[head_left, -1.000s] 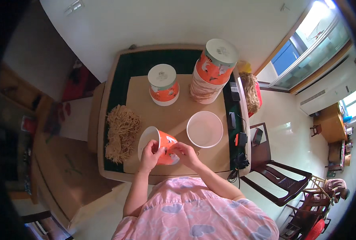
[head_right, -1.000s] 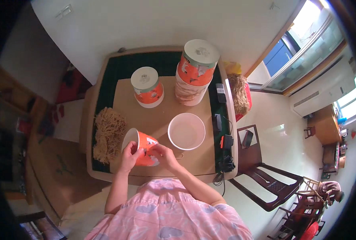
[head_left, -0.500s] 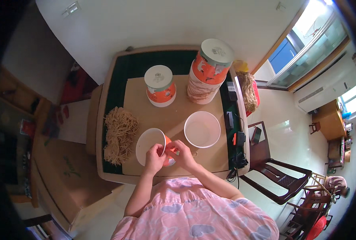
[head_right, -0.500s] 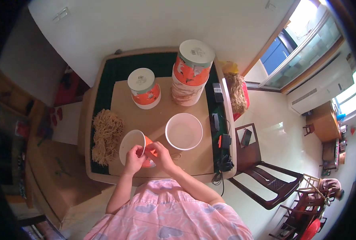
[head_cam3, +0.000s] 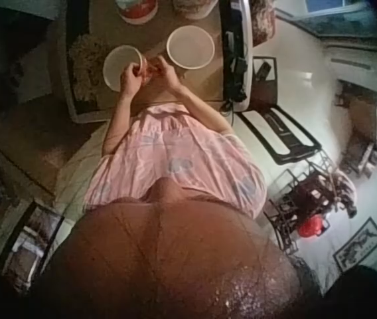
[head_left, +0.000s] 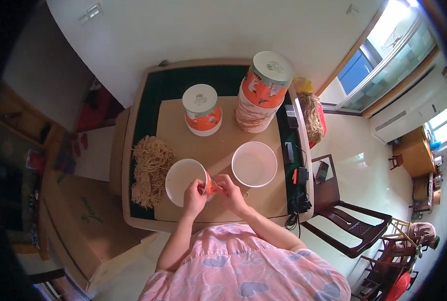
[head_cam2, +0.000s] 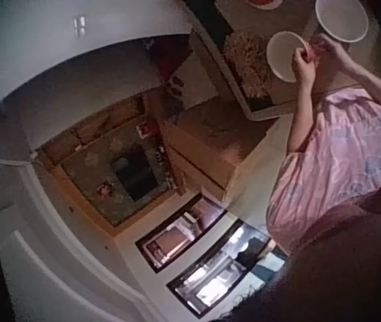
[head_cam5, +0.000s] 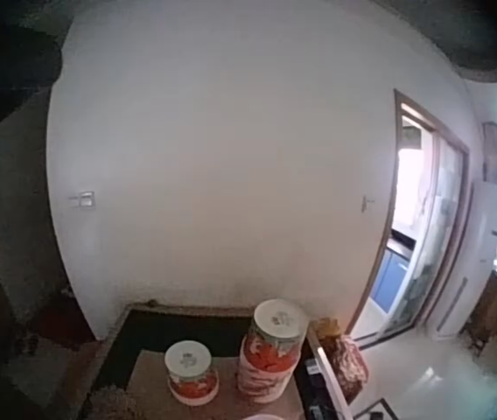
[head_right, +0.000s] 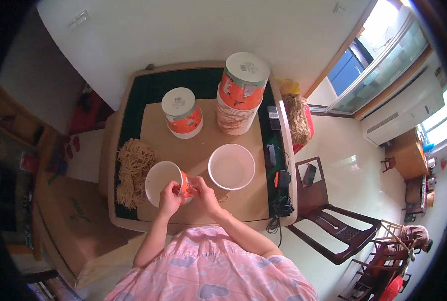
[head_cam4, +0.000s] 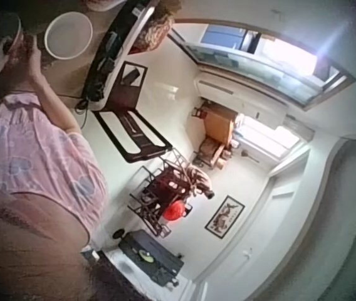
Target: Placing straw-like packing material into paper containers.
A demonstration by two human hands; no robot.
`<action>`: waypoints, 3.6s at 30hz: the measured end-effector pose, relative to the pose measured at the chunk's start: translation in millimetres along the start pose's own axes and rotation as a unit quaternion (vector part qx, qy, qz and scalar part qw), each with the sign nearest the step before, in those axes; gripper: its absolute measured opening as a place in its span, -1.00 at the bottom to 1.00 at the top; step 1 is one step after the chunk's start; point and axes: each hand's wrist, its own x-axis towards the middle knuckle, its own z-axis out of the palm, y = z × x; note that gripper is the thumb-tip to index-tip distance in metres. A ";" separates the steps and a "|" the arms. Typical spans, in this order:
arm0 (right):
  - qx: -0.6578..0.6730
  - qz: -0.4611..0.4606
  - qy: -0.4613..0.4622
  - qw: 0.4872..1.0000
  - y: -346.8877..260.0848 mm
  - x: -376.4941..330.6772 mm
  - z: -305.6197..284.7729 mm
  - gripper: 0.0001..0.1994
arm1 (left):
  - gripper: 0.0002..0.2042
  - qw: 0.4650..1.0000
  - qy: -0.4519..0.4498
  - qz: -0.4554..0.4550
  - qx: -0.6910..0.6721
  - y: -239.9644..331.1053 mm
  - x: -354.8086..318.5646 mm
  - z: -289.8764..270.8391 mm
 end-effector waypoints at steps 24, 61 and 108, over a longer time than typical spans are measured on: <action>-0.234 -0.083 0.019 0.969 -10.3 7.7 2.0 -0.89 | -0.83 1.000 -0.020 0.004 -0.014 7.0 -0.8 -4.5; -0.236 -0.051 -0.038 0.970 -12.4 -13.7 -3.7 -0.65 | -0.91 0.834 -0.167 -0.328 -0.412 -44.2 13.0 27.9; -0.328 -0.181 -0.005 0.927 12.6 -15.1 -10.9 -0.94 | -0.84 0.751 -0.264 -0.424 -0.431 -40.1 17.8 32.0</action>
